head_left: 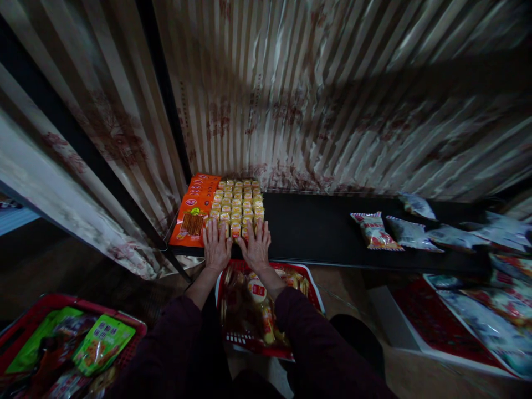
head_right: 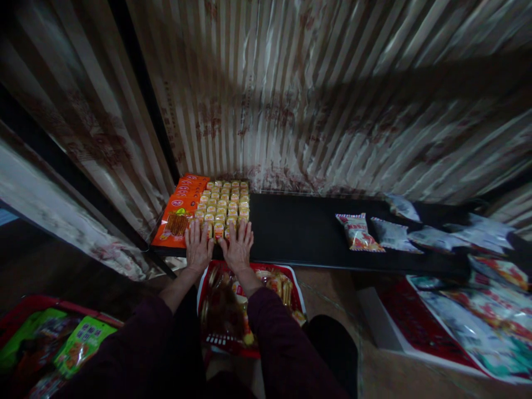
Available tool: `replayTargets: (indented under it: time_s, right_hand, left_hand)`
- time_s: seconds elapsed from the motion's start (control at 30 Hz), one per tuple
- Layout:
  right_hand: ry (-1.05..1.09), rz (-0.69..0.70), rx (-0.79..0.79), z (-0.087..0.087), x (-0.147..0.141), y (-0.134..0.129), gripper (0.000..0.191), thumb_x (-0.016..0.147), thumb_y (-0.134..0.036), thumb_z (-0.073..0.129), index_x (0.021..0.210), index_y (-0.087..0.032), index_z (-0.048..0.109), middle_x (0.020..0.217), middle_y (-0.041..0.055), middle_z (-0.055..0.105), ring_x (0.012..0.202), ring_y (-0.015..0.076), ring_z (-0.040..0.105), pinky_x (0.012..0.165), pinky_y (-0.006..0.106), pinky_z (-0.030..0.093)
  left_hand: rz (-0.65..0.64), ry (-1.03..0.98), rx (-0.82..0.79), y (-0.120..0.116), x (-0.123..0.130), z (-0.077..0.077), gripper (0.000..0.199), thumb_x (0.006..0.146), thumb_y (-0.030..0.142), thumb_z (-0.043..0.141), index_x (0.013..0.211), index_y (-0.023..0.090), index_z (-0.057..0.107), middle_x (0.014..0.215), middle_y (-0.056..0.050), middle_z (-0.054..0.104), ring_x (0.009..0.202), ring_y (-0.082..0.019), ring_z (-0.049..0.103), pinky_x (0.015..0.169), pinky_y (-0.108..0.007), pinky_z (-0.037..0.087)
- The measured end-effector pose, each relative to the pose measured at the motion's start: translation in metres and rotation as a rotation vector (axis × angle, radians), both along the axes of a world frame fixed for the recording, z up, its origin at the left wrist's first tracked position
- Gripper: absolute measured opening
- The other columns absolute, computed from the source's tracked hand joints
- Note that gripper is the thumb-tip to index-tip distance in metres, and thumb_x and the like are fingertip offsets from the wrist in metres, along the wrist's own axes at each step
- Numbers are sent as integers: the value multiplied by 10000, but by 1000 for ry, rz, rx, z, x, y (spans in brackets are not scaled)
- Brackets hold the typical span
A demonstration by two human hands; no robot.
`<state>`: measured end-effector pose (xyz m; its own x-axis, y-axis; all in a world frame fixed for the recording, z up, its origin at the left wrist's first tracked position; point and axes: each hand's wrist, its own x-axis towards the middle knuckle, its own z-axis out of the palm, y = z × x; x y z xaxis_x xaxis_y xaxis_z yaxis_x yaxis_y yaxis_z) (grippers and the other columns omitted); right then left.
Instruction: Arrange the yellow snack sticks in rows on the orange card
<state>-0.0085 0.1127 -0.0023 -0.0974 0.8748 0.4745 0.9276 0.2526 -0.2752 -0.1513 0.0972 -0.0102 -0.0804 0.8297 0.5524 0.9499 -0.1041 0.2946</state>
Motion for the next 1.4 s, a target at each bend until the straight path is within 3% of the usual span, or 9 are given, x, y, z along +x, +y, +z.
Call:
replayTargets:
  time_s: [0.2,0.4,0.63,0.87,1.07,1.23,1.4]
  right_hand:
    - [15,27,0,-3,5,-16,595,930,-385,422,1485,-220,286,1607,120,70,1464,341,34,1101,561,232]
    - [12,49,-13,-6,7,-36,561,939,-363,406,1470,-206,317,1605,126,57,1465,336,40,1107,545,231]
    - [14,83,-37,-7,12,-66,563,927,-265,394,1478,-207,294,1601,122,87,1470,306,38,1121,533,218]
    - [35,107,-48,-28,30,-99,531,909,-206,409,1439,-197,374,1592,127,129,1461,312,85,1118,534,235]
    - [50,67,-71,-51,45,-124,546,897,-154,394,1439,-225,374,1574,116,200,1457,300,105,1109,551,241]
    - [26,-6,-206,-71,59,-137,541,882,-172,426,1422,-197,408,1557,132,244,1443,322,164,1114,534,251]
    - [46,-82,-341,-94,76,-143,526,883,-218,438,1408,-184,427,1549,146,269,1431,337,223,1102,512,300]
  left_hand:
    - [18,-40,-9,-9,2,-2,549,913,233,369,1439,77,365,1550,-180,264,1475,-268,92,1177,-515,166]
    - [-62,-42,-15,-36,20,-9,539,879,163,380,1412,84,392,1531,-173,315,1470,-244,143,1179,-500,186]
    - [-192,-64,59,-67,43,-23,418,920,171,368,1309,107,506,1409,-161,496,1409,-225,312,1129,-462,318]
    - [-327,-65,2,-98,59,-49,432,902,145,387,1311,98,517,1348,-154,553,1337,-234,415,1109,-452,376]
    - [-392,-101,-287,-119,74,-63,498,846,73,381,1320,137,522,1342,-141,564,1296,-232,473,1112,-473,380]
    - [-356,-177,-644,-133,92,-58,537,876,110,371,1410,147,417,1443,-135,467,1326,-214,444,1081,-370,406]
    - [-321,-166,-871,-137,106,-53,536,900,164,349,1434,162,388,1431,-122,484,1269,-232,498,1063,-378,399]
